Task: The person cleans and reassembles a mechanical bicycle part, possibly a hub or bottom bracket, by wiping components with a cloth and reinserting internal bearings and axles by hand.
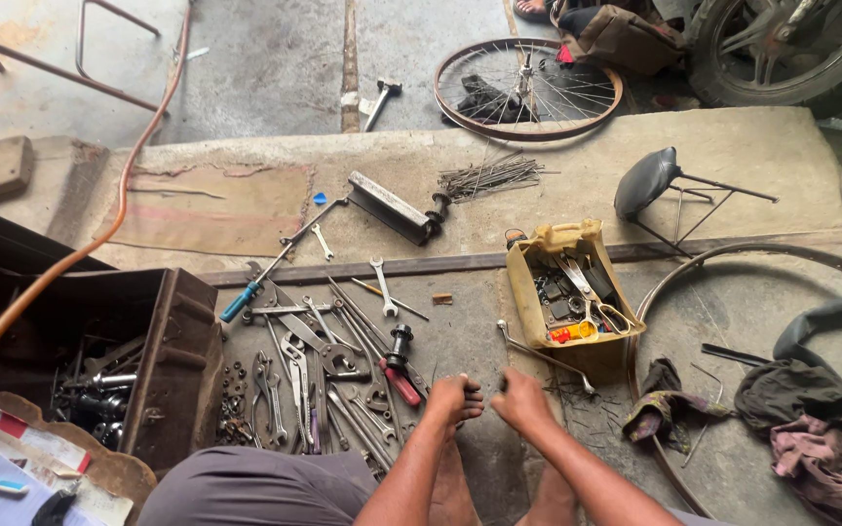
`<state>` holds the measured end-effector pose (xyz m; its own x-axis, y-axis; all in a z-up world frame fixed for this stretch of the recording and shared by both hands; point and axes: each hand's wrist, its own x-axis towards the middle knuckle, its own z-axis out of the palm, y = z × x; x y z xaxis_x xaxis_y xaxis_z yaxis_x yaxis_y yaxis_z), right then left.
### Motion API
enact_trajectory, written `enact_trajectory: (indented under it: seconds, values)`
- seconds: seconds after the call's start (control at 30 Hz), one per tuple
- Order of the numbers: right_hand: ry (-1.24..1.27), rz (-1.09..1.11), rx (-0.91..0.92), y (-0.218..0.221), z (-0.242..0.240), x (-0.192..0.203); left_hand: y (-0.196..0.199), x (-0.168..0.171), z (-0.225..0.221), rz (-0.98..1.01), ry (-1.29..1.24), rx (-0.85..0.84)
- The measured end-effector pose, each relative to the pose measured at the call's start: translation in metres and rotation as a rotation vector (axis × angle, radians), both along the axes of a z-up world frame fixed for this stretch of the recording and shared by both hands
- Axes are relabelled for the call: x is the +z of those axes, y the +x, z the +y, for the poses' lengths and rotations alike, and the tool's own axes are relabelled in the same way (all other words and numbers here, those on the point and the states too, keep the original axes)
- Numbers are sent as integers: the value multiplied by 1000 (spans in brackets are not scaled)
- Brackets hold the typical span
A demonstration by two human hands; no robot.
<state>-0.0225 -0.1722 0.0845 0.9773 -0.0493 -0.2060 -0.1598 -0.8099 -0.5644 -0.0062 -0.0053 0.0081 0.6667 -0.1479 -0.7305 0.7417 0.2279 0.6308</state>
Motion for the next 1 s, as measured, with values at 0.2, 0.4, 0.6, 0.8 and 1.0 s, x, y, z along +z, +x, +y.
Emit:
enact_trajectory:
  seconds: [0.2, 0.4, 0.6, 0.8, 1.0]
  values:
    - [172, -317, 255, -2, 46, 37, 5, 5, 1, 75, -150, 161]
    - [58, -428, 288, -8, 36, 14, 15, -21, 2, 83, -159, 199]
    - [-177, -374, 117, 29, -50, -37, 13, -46, 4, -63, -189, 75]
    - [-23, -48, -28, 2, -109, -49, 5, -6, 10, -56, -78, 55]
    - [-102, -115, 83, -3, -79, -53, 1, 28, 7, -45, -34, 58]
